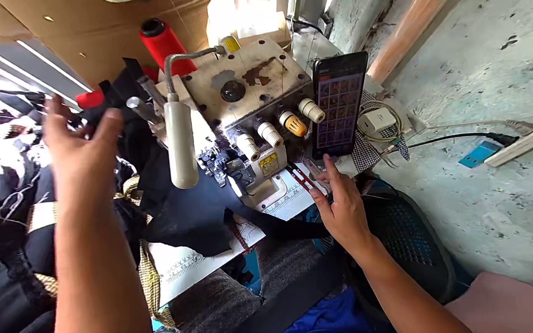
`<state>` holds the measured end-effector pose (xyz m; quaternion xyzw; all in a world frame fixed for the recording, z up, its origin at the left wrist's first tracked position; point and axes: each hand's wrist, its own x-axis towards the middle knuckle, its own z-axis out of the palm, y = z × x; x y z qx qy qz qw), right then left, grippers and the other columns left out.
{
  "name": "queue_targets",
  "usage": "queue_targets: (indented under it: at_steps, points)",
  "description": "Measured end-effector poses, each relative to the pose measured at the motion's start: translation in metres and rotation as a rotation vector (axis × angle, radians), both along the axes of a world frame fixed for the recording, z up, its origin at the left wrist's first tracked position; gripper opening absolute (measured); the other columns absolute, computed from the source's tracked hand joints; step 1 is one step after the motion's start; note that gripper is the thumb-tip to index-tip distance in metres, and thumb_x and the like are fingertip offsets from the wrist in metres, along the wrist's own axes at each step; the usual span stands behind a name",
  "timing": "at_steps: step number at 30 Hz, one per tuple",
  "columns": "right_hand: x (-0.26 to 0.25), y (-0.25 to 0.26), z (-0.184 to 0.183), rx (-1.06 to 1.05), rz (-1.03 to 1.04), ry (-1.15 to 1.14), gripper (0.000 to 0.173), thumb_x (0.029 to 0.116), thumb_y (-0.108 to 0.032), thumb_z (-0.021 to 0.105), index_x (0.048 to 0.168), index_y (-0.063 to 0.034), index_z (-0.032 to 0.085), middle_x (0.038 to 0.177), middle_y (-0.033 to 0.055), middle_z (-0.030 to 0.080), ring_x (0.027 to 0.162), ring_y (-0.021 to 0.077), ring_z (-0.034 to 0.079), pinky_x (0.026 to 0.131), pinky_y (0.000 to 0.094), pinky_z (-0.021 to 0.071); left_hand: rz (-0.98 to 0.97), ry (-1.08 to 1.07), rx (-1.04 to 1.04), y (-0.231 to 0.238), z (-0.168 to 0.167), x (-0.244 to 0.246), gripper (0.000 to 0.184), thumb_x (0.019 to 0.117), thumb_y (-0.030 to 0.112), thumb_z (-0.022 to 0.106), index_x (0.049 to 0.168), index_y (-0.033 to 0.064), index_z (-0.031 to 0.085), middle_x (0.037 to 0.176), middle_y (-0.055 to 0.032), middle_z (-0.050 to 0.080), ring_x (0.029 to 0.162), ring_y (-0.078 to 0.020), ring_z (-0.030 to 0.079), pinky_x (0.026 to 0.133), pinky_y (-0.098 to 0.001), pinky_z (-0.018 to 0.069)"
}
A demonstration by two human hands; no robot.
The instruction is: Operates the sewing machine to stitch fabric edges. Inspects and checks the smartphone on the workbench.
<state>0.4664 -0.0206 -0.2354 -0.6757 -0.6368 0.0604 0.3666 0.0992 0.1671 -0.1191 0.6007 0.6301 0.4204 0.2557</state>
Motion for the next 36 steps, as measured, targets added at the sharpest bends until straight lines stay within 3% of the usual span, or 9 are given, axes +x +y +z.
queue_targets:
  at_steps: [5, 9, 12, 14, 17, 20, 23, 28, 36]
  points:
    - [-0.001, 0.007, 0.003, 0.004, -0.002, 0.000, 0.063, 0.1051, -0.047, 0.052, 0.154, -0.0081, 0.047, 0.111, 0.0111, 0.070, 0.102, 0.0252, 0.065, 0.093, 0.0463, 0.0526, 0.086, 0.220, -0.135, 0.007, -0.020, 0.027, 0.041, 0.1008, 0.031, 0.063, 0.115, -0.0071, 0.064, 0.107, -0.0260, 0.066, 0.100, -0.0330, 0.064, 0.091, -0.0619, 0.0461]
    - [-0.008, -0.003, 0.010, 0.097, 0.082, 0.119, 0.051, 0.1038, -0.035, 0.058, 0.140, 0.0009, 0.059, 0.110, 0.0101, 0.072, 0.101, 0.0190, 0.067, 0.091, 0.0369, 0.0560, 0.294, -0.146, 0.151, 0.012, -0.039, -0.007, 0.047, 0.0993, 0.030, 0.063, 0.137, 0.0030, 0.052, 0.122, -0.0037, 0.065, 0.108, -0.0084, 0.064, 0.098, -0.0350, 0.0543]
    - [-0.033, -0.003, 0.015, 0.110, 0.269, 0.288, 0.039, 0.1028, -0.033, 0.062, 0.126, -0.0026, 0.069, 0.114, 0.0098, 0.071, 0.108, 0.0166, 0.068, 0.094, 0.0337, 0.0579, 0.435, -0.003, 0.339, 0.022, -0.049, -0.043, 0.058, 0.1057, 0.034, 0.053, 0.147, -0.0054, 0.042, 0.138, -0.0156, 0.059, 0.128, -0.0196, 0.059, 0.109, -0.0378, 0.0485]
    - [-0.053, 0.006, 0.015, 0.076, 0.414, 0.451, 0.045, 0.1002, -0.037, 0.067, 0.123, 0.0017, 0.064, 0.120, 0.0133, 0.070, 0.114, 0.0178, 0.067, 0.099, 0.0349, 0.0569, 0.473, 0.323, 0.353, 0.022, -0.018, -0.026, 0.052, 0.1092, 0.029, 0.046, 0.136, -0.0151, 0.051, 0.135, -0.0312, 0.059, 0.129, -0.0365, 0.058, 0.110, -0.0466, 0.0440]
    - [-0.072, 0.022, 0.006, -0.043, 0.635, 0.665, 0.053, 0.0958, -0.035, 0.073, 0.122, 0.0073, 0.055, 0.120, 0.0173, 0.068, 0.112, 0.0173, 0.068, 0.097, 0.0332, 0.0577, 0.276, 0.598, 0.244, 0.058, 0.003, -0.024, 0.054, 0.1051, 0.032, 0.050, 0.144, -0.0062, 0.049, 0.141, -0.0335, 0.054, 0.135, -0.0462, 0.051, 0.113, -0.0596, 0.0377]
    - [-0.075, 0.029, 0.003, -0.172, 0.709, 0.656, 0.037, 0.0943, -0.026, 0.075, 0.114, 0.0030, 0.062, 0.104, 0.0117, 0.071, 0.098, 0.0117, 0.068, 0.089, 0.0271, 0.0570, -0.010, 0.651, 0.266, 0.099, -0.020, -0.065, 0.089, 0.0909, 0.051, 0.069, 0.159, 0.0089, 0.030, 0.147, -0.0327, 0.047, 0.134, -0.0533, 0.046, 0.107, -0.0724, 0.0366]
    - [-0.073, 0.026, 0.009, -0.203, 0.723, 0.705, 0.025, 0.0954, -0.021, 0.074, 0.105, 0.0013, 0.067, 0.095, 0.0088, 0.072, 0.091, 0.0084, 0.068, 0.083, 0.0236, 0.0563, -0.063, 0.564, 0.277, 0.017, -0.014, -0.031, 0.070, 0.0997, 0.046, 0.061, 0.154, 0.0065, 0.040, 0.144, -0.0252, 0.052, 0.129, -0.0402, 0.054, 0.103, -0.0602, 0.0455]
    - [-0.081, 0.012, 0.017, -0.190, 0.769, 0.762, 0.022, 0.0956, -0.020, 0.074, 0.094, 0.0008, 0.070, 0.094, 0.0088, 0.071, 0.095, 0.0099, 0.067, 0.087, 0.0234, 0.0553, -0.117, 0.349, 0.365, -0.135, -0.022, 0.062, 0.023, 0.0992, 0.018, 0.062, 0.104, -0.0026, 0.071, 0.105, -0.0168, 0.071, 0.099, -0.0201, 0.069, 0.086, -0.0375, 0.0571]
    - [-0.099, -0.009, 0.050, 0.006, 0.595, 0.542, 0.022, 0.0956, -0.023, 0.073, 0.083, -0.0050, 0.071, 0.087, 0.0051, 0.071, 0.092, 0.0121, 0.067, 0.084, 0.0266, 0.0545, -0.184, 0.421, 0.355, -0.175, -0.065, 0.081, 0.027, 0.1009, 0.024, 0.063, 0.117, 0.0075, 0.077, 0.125, -0.0104, 0.073, 0.127, -0.0279, 0.063, 0.115, -0.0551, 0.0432]
